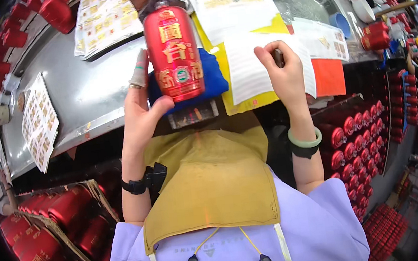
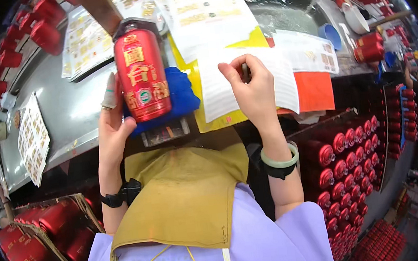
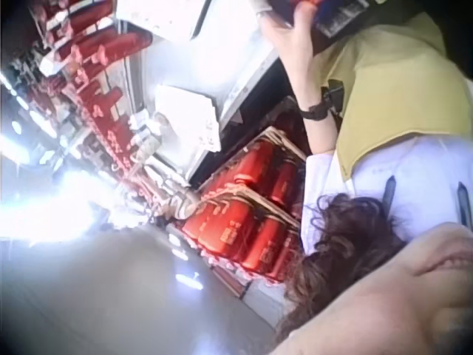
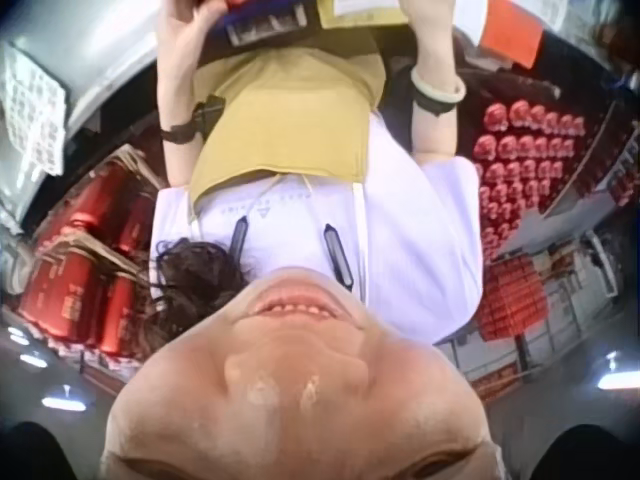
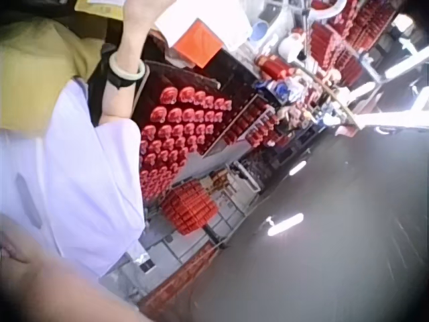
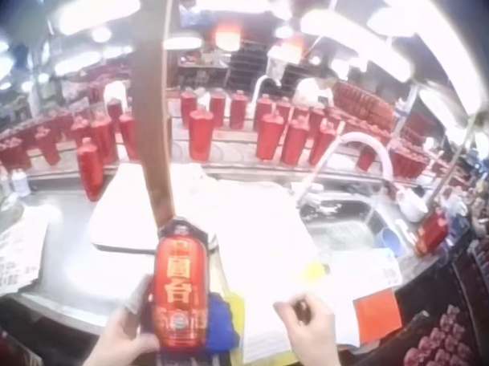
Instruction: Applying decorative stickers and security labels to red liquor bottles on an assembly line.
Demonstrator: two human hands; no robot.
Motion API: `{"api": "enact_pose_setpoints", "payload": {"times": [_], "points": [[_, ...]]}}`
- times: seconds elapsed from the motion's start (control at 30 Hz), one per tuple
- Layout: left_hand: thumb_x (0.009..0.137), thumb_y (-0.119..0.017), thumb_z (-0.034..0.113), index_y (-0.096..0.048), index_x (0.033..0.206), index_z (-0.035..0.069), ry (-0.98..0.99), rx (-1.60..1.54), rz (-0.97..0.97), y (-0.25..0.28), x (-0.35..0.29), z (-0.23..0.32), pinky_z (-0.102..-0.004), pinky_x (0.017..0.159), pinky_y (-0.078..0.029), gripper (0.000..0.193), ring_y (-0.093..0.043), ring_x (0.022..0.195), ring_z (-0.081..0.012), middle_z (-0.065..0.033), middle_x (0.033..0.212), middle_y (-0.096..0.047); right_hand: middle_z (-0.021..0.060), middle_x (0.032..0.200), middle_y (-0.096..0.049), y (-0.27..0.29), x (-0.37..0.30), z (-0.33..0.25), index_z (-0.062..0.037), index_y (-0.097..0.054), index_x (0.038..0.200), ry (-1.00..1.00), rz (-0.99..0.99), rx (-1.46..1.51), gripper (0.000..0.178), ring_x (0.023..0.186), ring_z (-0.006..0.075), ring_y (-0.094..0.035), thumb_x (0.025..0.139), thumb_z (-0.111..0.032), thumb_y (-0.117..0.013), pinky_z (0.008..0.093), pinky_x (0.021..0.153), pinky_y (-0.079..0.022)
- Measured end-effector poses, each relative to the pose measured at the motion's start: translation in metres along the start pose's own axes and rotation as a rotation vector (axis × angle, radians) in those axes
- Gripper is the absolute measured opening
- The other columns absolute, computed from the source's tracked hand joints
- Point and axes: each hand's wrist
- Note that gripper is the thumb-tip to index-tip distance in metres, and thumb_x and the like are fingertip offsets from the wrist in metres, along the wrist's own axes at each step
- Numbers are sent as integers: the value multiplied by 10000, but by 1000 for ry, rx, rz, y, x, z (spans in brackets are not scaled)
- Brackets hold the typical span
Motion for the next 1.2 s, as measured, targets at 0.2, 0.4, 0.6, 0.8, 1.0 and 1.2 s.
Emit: {"api": "enact_pose_setpoints", "payload": {"times": [0.2, 0.4, 0.6, 0.8, 1.0, 1.2], "points": [[769, -892, 100, -361, 1580, -23, -33, 522, 69, -15, 3, -6, -388, 1159, -402, 977, -562, 1355, -241, -180, 1461, -596, 171, 922, -640, 2, -50, 12, -18, -637, 954, 160, -208, -425, 291, 865, 358, -655, 817, -176, -839, 460, 740, -531], [767, -841, 16, -418, 1559, -2, -124, 636, 121, -21, -2, 7, -379, 1135, -422, 897, -565, 1365, -260, -180, 1504, -566, 149, 941, -607, -19, -75, 5, -43, -622, 946, 94, -220, -564, 347, 913, 360, -643, 781, -230, -863, 460, 747, -546], [774, -830, 5, -422, 1550, -23, -91, 592, 137, -23, -6, 8, -393, 1147, -408, 878, -558, 1369, -272, -205, 1487, -572, 160, 947, -585, -33, -78, 11, -37, -595, 933, 113, -153, -674, 344, 904, 361, -645, 754, -201, -839, 470, 734, -552], [776, -826, 12, -420, 1559, -4, -91, 565, 158, -26, -7, 4, -388, 1139, -411, 882, -561, 1361, -265, -197, 1470, -588, 161, 930, -626, -30, -71, 2, -37, -645, 916, 30, -238, -633, 280, 891, 363, -668, 788, -230, -801, 473, 768, -558], [800, -802, -4, -398, 1570, -4, -82, 549, 126, -26, -9, 4, -388, 1131, -417, 870, -566, 1353, -264, -196, 1464, -591, 226, 865, -672, 42, -35, -3, 38, -682, 890, -143, -156, -263, 204, 839, 390, -670, 809, -149, -691, 462, 778, -530], [813, -763, -68, -354, 1589, -12, -87, 581, 122, -25, -11, 2, -368, 1158, -382, 879, -521, 1387, -229, -176, 1521, -542, 150, 1110, -624, 127, 0, 52, -72, -688, 1114, -113, 485, -1137, 313, 1017, 365, -649, 875, -249, -782, 470, 813, -555]]}}
Point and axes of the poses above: each hand's wrist, its own x-axis towards the middle knuckle, its own y-axis out of the back of the hand, z = x × y
